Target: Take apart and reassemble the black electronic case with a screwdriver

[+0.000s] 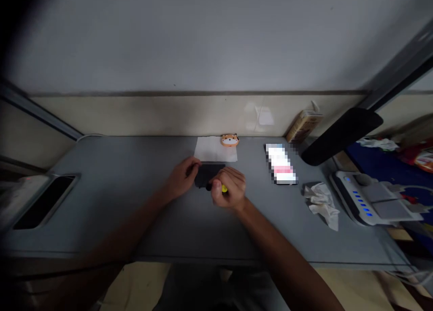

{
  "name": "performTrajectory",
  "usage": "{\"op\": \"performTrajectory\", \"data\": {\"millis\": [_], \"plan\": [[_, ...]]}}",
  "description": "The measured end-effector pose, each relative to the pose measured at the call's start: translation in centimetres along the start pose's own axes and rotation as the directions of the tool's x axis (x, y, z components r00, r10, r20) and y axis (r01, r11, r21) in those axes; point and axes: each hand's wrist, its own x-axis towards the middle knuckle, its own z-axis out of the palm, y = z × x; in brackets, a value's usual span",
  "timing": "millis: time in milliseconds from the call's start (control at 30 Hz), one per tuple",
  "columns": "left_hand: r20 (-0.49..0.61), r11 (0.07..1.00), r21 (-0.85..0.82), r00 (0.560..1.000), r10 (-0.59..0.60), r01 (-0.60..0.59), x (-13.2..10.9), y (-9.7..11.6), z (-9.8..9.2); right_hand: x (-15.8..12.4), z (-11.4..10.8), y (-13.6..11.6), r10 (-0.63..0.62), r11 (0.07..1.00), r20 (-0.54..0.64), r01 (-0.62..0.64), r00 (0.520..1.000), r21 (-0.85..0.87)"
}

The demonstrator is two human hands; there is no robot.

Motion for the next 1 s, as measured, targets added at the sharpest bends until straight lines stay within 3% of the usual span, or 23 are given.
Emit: {"op": "performTrajectory", "data": {"millis": [100,167,267,367,467,600,767,1000], "plan": [[0.054,0.994,-0.106,0.998,0.041,-0.035,0.1,0.7,-0.7,0.3,-0.3,0.1,0.132,0.990,-0.059,-0.135,0.989,-0.038],[0.135,0.985,-0.160,0.987,0.092,-0.070,0.0,1.1,-1.3,0.5,-0.5,0.3,0.278,0.957,-0.120,-0.285,0.953,-0.049],[0.215,0.973,-0.187,0.961,0.173,-0.134,-0.2,1.5,-2.0,0.9,-0.7,0.9,0.480,0.868,-0.243,-0.497,0.843,-0.014],[0.218,0.971,-0.175,0.955,0.202,-0.165,-0.4,1.3,-1.9,1.3,-0.9,1.6,0.571,0.797,-0.358,-0.604,0.739,0.022],[0.192,0.972,-0.167,0.961,0.199,-0.168,-0.3,0.8,-1.3,1.6,-1.0,2.1,0.604,0.761,-0.387,-0.648,0.696,0.023],[0.154,0.970,-0.198,0.973,0.173,-0.141,-0.1,0.3,-0.7,1.7,-1.0,2.3,0.635,0.741,-0.358,-0.671,0.685,0.032],[0.186,0.981,-0.171,0.974,0.128,-0.096,0.1,-0.1,-1.0,2.1,-1.1,2.5,0.665,0.707,-0.357,-0.707,0.657,0.015],[0.041,0.999,0.050,0.999,-0.025,0.023,2.0,-1.5,-1.3,2.7,-2.2,3.6,0.718,0.632,-0.406,-0.774,0.566,0.039]]}}
